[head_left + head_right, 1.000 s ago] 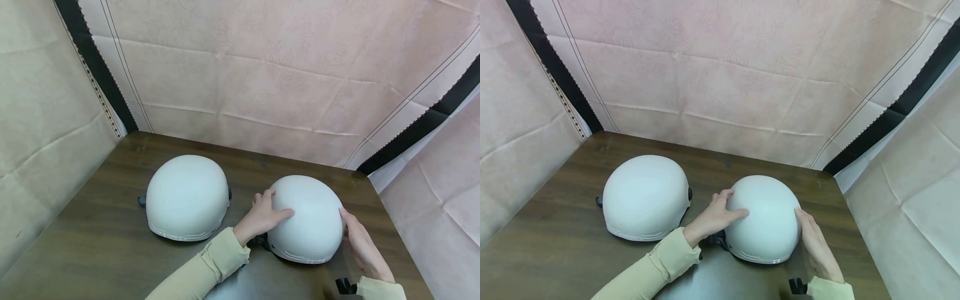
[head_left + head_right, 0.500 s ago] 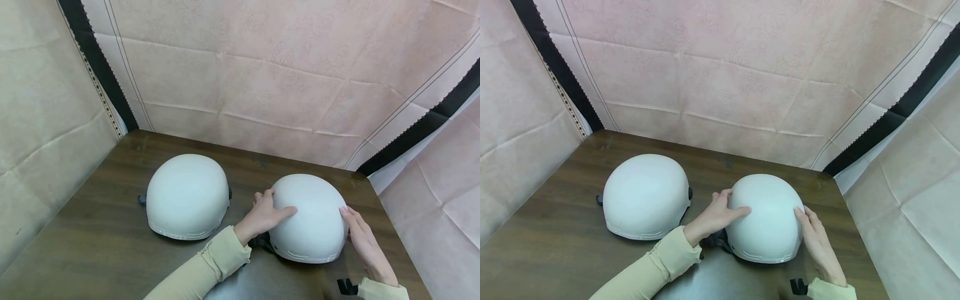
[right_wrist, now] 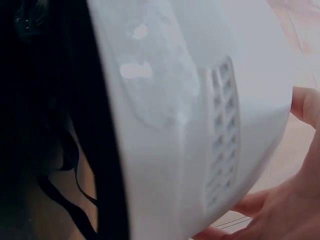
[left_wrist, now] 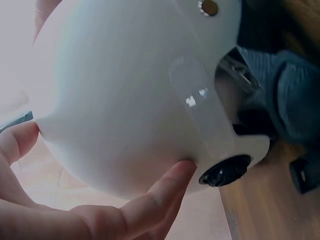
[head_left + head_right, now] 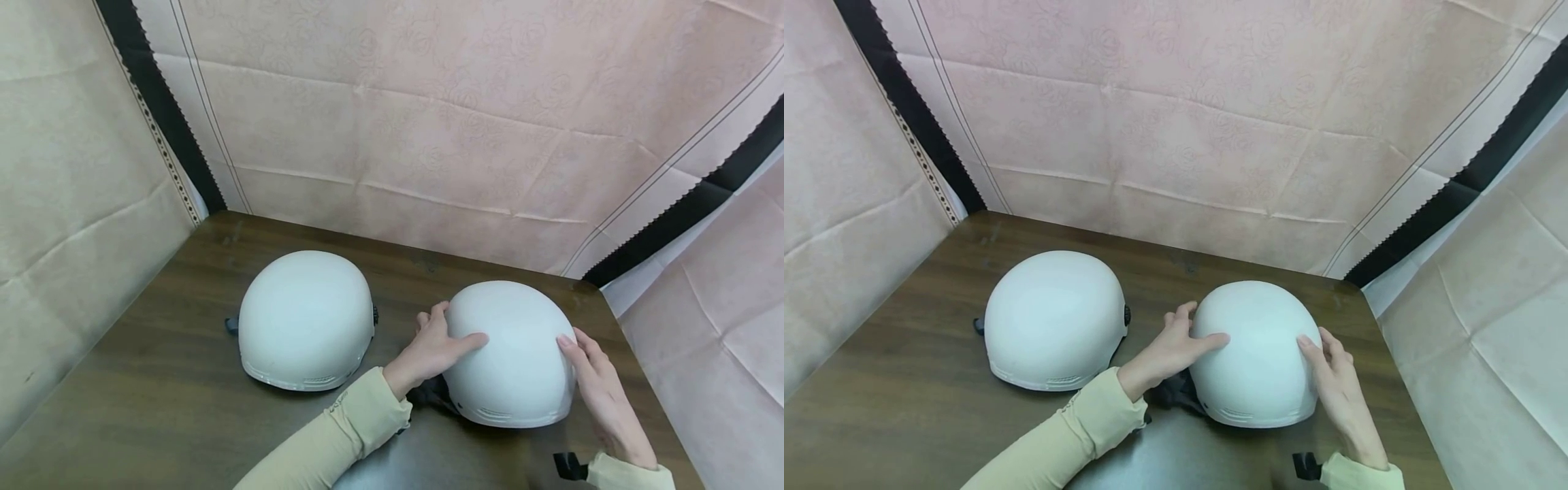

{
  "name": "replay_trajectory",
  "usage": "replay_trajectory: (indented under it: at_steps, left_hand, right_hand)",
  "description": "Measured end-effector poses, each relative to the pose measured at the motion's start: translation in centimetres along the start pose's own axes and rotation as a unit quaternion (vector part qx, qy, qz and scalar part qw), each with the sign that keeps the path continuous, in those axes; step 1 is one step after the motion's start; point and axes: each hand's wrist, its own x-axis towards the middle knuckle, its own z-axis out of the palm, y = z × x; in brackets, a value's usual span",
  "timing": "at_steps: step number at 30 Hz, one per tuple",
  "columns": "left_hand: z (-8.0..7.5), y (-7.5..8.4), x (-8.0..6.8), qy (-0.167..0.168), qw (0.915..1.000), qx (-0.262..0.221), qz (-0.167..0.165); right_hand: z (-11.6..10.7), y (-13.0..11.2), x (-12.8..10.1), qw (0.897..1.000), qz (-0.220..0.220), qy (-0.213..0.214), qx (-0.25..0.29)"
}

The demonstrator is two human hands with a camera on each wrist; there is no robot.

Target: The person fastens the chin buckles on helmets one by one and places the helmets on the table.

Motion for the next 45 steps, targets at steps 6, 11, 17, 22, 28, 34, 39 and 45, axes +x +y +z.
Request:
replay_trajectory:
  at_steps: [6, 11, 17, 22, 28, 34, 39, 45]
  left_hand:
    - [0.1, -0.1, 0.1, -0.017, 0.9998, -0.006, 0.002]
    - [0.1, 0.1, 0.0, -0.016, 0.9998, -0.009, -0.001]
    - [0.0, 0.4, 0.0, -0.010, 0.9998, -0.014, 0.002]
    - [0.0, 0.6, -0.2, -0.007, 0.9999, -0.016, -0.001]
    - [0.0, 0.6, -0.3, -0.011, 0.9996, -0.025, 0.005]
    - [-0.1, 0.6, -0.4, -0.026, 0.9993, -0.027, 0.010]
    - [-0.2, 0.5, -0.4, -0.031, 0.9993, -0.022, 0.007]
    - [-0.1, 0.8, -0.6, -0.026, 0.9992, -0.029, 0.011]
  right_hand:
    - [-0.2, -0.4, -0.2, 0.999, -0.013, 0.037, -0.026]
    - [-0.2, -0.7, -0.3, 0.998, -0.017, 0.055, -0.038]
    - [-0.4, -1.1, -0.3, 0.995, -0.038, 0.063, -0.066]
    - [-0.5, -1.6, -0.4, 0.992, -0.055, 0.072, -0.092]
    - [-0.7, -2.3, -0.7, 0.988, -0.071, 0.090, -0.104]
    - [-0.8, -2.9, -0.9, 0.987, -0.089, 0.090, -0.100]
    - [-0.8, -3.6, -1.4, 0.986, -0.096, 0.093, -0.102]
    - [-0.7, -4.3, -1.9, 0.980, -0.126, 0.110, -0.112]
